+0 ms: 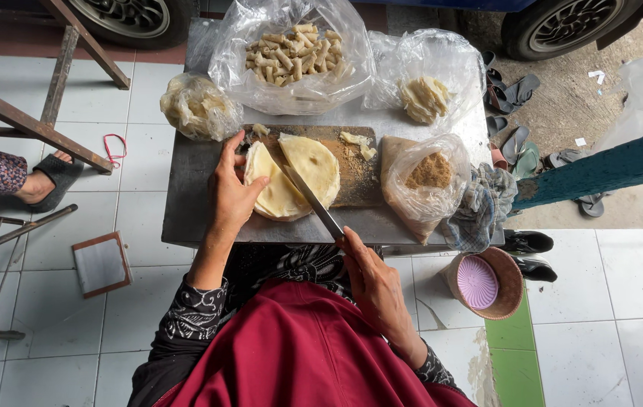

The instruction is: The person sits at a low outdoor table and peels a thin wrapper from a stack of dough, then uses a knife to cut a dough disc into wedges on a cutting board. They fold the dough pieces and place them into plastic bags alongside a bag of brown filling powder.

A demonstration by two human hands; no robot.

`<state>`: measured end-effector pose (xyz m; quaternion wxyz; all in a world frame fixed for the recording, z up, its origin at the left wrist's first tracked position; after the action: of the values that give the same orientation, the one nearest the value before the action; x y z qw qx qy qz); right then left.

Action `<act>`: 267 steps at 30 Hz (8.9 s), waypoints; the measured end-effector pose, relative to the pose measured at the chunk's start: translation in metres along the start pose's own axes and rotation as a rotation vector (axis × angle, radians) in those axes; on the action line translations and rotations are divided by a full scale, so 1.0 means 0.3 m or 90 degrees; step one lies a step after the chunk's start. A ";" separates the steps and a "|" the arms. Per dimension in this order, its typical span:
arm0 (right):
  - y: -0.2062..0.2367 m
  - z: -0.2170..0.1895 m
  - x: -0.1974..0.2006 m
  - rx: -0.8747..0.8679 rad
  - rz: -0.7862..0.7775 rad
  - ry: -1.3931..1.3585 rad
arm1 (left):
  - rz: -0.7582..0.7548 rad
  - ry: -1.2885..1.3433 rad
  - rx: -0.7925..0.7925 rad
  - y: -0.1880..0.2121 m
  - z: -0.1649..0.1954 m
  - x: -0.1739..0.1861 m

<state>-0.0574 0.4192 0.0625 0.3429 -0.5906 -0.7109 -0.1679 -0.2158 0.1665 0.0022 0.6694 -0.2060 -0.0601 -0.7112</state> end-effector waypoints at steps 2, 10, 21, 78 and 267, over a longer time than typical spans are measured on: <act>0.009 0.006 -0.006 0.007 0.002 0.030 | 0.000 0.019 0.017 0.003 -0.020 0.000; 0.085 0.079 -0.078 -0.004 0.000 0.184 | -0.025 0.113 0.007 0.035 -0.049 -0.016; 0.075 0.162 -0.209 0.040 -0.006 0.199 | -0.011 -0.014 -0.098 0.071 0.017 -0.009; 0.030 0.035 -0.216 0.058 0.015 0.266 | -0.012 0.073 -0.026 -0.012 -0.158 0.096; -0.339 -0.097 0.134 -0.163 -0.084 -0.448 | 0.072 -0.254 -0.139 -0.023 -0.032 0.115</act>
<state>-0.1488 0.4046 0.1277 -0.0108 -0.6031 -0.7950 -0.0639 -0.2253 0.1318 0.0077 0.6569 -0.4165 -0.1025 -0.6201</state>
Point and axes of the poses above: each hand's wrist, its own y-axis away from the middle knuckle, its own x-axis out of the back of the hand, z = x × y, the point moved 3 cm from there along -y, towards the middle knuckle, and after that the axes turned 11 degrees about -z, right-handed, at the moved point
